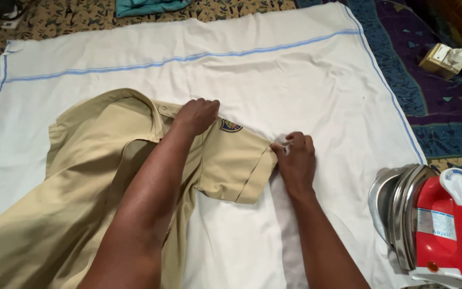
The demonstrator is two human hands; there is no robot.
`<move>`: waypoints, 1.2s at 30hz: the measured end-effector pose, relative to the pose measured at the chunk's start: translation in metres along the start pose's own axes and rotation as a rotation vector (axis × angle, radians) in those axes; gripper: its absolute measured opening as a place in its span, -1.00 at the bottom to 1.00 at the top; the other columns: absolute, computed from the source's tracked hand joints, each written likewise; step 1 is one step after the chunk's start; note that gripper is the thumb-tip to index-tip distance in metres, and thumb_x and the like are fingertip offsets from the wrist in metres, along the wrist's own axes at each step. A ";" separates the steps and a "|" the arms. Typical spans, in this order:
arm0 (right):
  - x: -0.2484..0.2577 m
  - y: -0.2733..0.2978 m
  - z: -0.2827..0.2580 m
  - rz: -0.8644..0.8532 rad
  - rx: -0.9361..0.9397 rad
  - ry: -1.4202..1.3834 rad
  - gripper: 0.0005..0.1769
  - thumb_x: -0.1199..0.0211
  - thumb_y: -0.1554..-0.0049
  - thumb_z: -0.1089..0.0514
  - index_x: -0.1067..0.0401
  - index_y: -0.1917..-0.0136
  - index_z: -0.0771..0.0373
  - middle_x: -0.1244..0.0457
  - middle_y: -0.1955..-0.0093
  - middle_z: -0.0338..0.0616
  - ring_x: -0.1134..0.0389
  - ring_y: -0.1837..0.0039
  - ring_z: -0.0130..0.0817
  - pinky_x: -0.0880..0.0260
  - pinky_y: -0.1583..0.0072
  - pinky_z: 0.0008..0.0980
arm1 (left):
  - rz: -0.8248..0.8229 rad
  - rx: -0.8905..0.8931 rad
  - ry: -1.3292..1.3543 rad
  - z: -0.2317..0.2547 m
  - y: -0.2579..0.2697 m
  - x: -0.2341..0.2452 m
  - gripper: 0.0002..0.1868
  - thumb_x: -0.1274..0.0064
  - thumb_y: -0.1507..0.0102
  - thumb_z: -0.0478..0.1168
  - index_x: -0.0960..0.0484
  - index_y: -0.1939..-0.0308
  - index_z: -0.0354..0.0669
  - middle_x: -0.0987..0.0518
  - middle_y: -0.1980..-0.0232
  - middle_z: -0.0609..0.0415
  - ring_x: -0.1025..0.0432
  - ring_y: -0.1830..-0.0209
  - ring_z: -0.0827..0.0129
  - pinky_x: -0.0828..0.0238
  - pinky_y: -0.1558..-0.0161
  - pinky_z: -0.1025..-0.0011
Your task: Ironing a tan button-down shirt on a bed.
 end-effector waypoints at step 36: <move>-0.073 0.058 -0.041 -0.442 0.394 0.458 0.21 0.02 -0.06 -0.67 0.27 -0.69 0.02 0.41 -0.74 -0.03 0.49 -0.73 -0.14 0.63 -0.58 0.00 | -0.242 0.128 -0.294 0.086 0.204 0.015 -0.46 0.19 -0.47 -0.22 -0.28 -0.54 -0.22 -0.44 -0.37 -0.15 -0.33 -0.36 0.01 -0.28 -0.31 0.09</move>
Point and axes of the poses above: each hand's wrist, its own y-axis away from the middle knuckle, its own x-axis out of the back of the hand, z = x × y, the point moved 1 cm from there along -y, towards the middle knuckle
